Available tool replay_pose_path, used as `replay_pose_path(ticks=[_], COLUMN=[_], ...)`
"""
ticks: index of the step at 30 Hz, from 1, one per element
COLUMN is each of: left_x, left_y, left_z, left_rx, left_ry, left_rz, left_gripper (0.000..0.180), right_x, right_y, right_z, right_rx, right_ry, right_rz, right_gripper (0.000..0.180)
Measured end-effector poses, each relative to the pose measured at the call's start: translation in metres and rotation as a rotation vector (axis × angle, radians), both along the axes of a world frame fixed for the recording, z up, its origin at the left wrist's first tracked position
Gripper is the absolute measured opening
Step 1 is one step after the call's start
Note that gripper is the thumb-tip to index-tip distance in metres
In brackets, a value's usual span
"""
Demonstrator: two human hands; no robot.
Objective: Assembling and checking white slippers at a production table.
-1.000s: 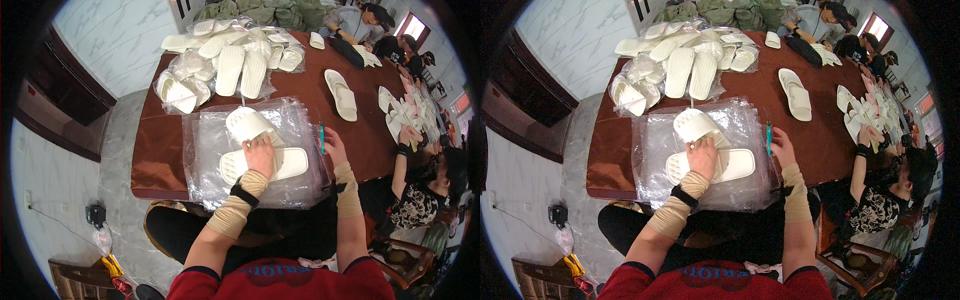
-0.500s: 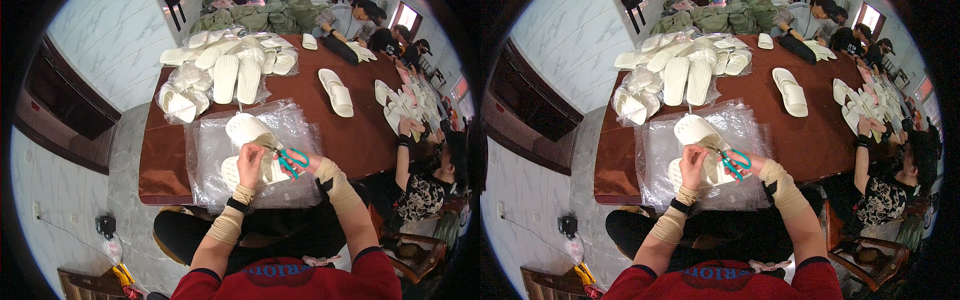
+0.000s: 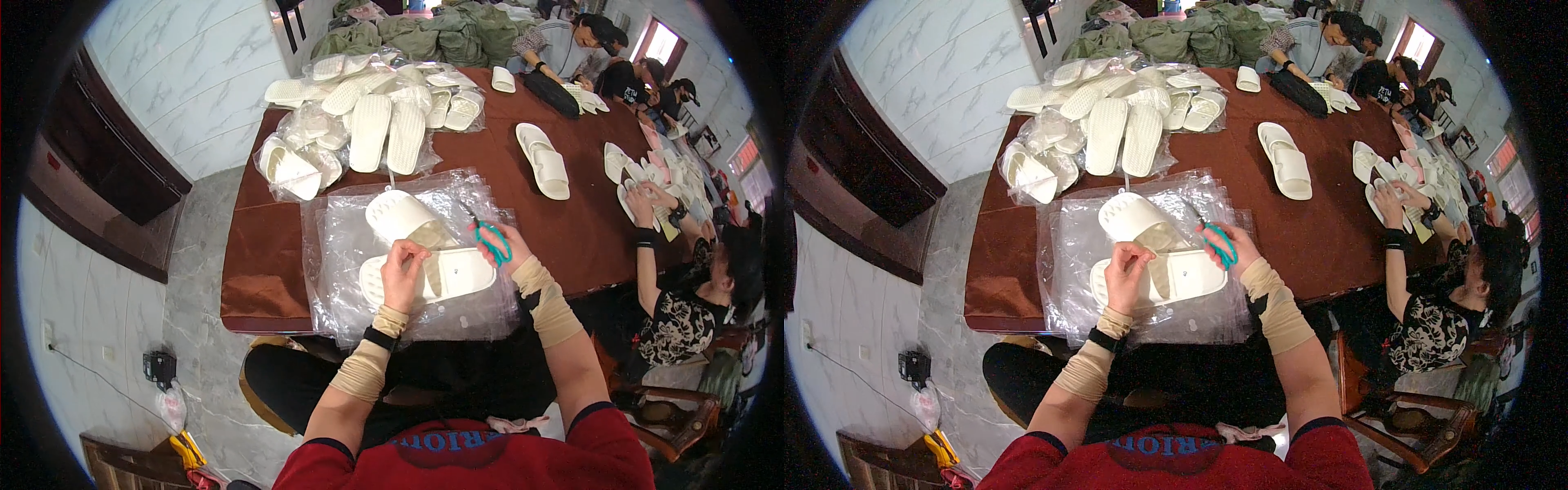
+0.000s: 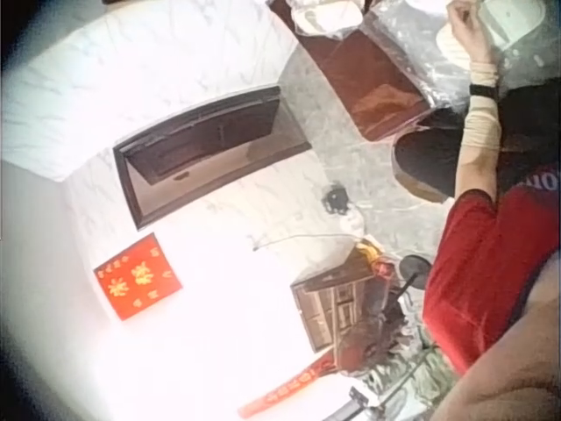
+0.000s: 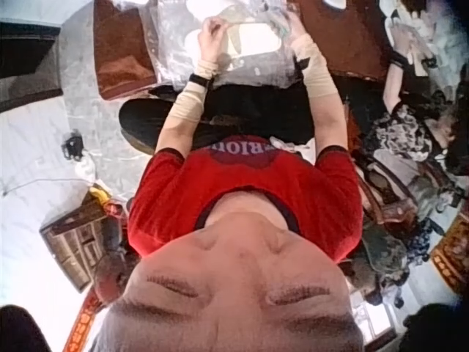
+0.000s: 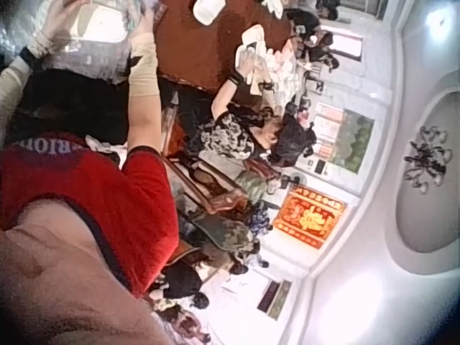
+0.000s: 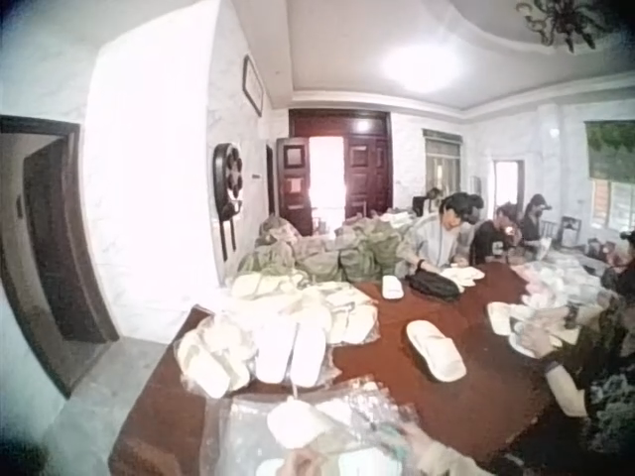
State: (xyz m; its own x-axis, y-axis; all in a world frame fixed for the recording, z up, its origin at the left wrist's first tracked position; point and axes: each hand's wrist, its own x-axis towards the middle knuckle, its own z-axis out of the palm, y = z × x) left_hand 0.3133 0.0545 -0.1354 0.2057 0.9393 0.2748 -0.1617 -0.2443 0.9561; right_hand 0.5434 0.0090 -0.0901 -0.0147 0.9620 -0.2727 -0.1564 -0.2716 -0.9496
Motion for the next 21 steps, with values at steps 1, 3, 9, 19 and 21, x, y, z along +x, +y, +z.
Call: replay_pose_path(ticks=[1,3,9,19,21], left_x=[-0.001,0.002,-0.047,-0.301,-0.332], left_y=[-0.001,-0.008,-0.063,-0.121,-0.126], left_z=[0.006,0.023,0.119,0.136,0.111], left_rx=[0.002,0.073,-0.111,0.206,0.177], left_ry=[-0.005,0.030,-0.444,-0.269,-0.186], left_rz=[0.005,0.005,-0.095,0.808,0.947], left_gripper=[0.014,0.015,0.028,0.025,0.023], right_x=[0.005,0.038,0.063,0.041,0.088], right_y=[0.003,0.011,0.010,0.024,0.024], right_z=[-0.004,-0.034,-0.048,-0.009,-0.029], right_rx=[0.045,0.173,0.060,-0.108,-0.149], right_ry=[-0.110,-0.398,-1.514,-1.923,-1.985], right_rz=[-0.076,-0.206,-0.188,0.128,0.194], right_gripper=[0.035,0.038,0.045,0.026,0.023])
